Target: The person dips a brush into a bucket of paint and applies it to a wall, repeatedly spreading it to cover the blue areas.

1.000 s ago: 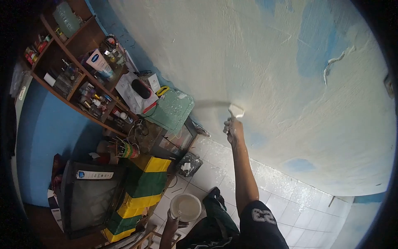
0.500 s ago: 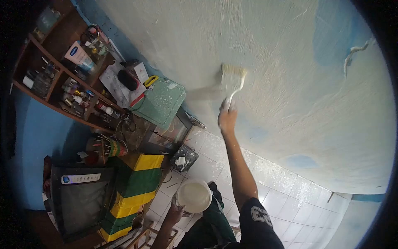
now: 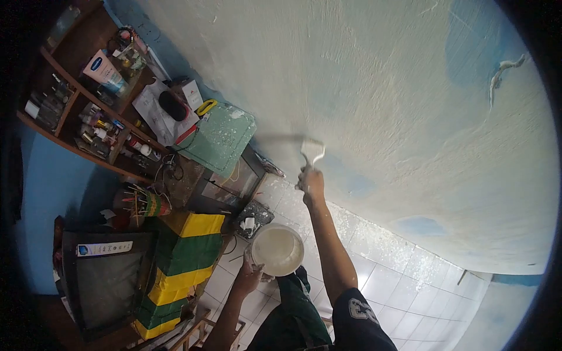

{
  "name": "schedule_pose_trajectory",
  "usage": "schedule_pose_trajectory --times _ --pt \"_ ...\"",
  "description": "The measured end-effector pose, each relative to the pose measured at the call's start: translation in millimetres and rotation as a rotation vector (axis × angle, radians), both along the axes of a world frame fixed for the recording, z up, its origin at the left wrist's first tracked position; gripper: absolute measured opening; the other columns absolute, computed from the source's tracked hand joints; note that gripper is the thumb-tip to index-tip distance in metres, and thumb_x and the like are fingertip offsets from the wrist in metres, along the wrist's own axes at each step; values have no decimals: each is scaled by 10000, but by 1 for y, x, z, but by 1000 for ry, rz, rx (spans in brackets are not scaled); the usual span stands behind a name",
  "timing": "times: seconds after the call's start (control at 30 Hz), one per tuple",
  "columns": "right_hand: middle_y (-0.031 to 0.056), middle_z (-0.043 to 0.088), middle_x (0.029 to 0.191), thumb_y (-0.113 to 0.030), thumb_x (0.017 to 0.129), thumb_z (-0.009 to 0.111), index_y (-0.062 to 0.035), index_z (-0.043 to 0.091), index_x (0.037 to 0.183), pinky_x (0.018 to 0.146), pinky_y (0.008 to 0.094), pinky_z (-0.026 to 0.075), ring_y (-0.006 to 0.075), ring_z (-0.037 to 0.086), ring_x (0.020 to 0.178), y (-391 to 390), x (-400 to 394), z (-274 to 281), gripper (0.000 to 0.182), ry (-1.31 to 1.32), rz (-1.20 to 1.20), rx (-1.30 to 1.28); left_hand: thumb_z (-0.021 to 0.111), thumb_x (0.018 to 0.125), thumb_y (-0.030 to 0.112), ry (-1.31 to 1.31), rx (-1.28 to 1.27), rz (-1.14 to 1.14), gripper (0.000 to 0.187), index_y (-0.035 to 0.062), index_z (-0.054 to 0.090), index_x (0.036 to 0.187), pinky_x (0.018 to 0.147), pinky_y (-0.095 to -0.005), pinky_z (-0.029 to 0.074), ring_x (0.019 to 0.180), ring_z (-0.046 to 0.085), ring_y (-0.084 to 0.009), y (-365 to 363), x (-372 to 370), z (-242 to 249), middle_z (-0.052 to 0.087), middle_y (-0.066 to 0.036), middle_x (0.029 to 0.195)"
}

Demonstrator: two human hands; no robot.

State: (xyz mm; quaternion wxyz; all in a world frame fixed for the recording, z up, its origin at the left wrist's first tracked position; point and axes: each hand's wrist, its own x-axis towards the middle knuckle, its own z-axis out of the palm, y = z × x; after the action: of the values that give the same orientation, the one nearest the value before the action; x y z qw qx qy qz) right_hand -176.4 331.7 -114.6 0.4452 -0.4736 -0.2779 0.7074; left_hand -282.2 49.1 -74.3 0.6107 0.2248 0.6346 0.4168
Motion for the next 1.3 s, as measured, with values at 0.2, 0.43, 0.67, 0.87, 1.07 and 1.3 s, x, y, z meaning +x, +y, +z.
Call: schedule_pose_trajectory --times 0.2,0.43,0.67,0.87,1.07,1.3 --pt "-47 331 525 -394 905 415 -65 486 802 388 219 327 56 321 421 -24 -6 205 352 -44 -68 455 404 866 4 23 5 -32 585 54 26 1310 590 -281 546 674 629 -194 24 2 7 525 -209 993" --pt "-25 376 596 -391 924 358 -80 440 859 384 211 331 57 342 426 33 -34 93 327 -82 -162 496 404 868 15 -58 -37 -19 621 105 -7 1325 657 -344 560 861 586 -266 28 -8 -10 392 -209 1172" --pt "-11 393 569 -357 920 349 -90 429 809 365 236 389 75 380 406 15 -28 -150 301 -547 -120 427 391 851 -29 -38 24 4 623 63 -4 1324 649 -290 559 773 626 -233 26 -23 -17 374 -227 1205" --pt "-3 401 552 -361 888 410 -78 454 789 397 290 441 113 408 389 -8 -5 -192 303 -131 129 -298 393 847 -32 -13 44 -19 636 62 -14 1326 649 -295 562 787 624 -238 19 -30 -16 377 -227 1201" --pt "-31 360 542 -267 886 407 -93 445 783 382 244 317 94 346 412 28 -30 -60 205 113 115 -129 381 856 -22 -48 -35 -4 623 65 -25 1320 635 -284 560 761 630 -239 6 -33 -11 408 -236 1170" --pt "-35 369 536 -322 914 405 -81 486 830 350 212 282 56 315 380 -20 -28 185 267 42 69 354 394 865 5 -114 -67 5 669 167 -57 1332 683 -352 561 771 629 -282 -6 -34 -21 340 -221 1245"
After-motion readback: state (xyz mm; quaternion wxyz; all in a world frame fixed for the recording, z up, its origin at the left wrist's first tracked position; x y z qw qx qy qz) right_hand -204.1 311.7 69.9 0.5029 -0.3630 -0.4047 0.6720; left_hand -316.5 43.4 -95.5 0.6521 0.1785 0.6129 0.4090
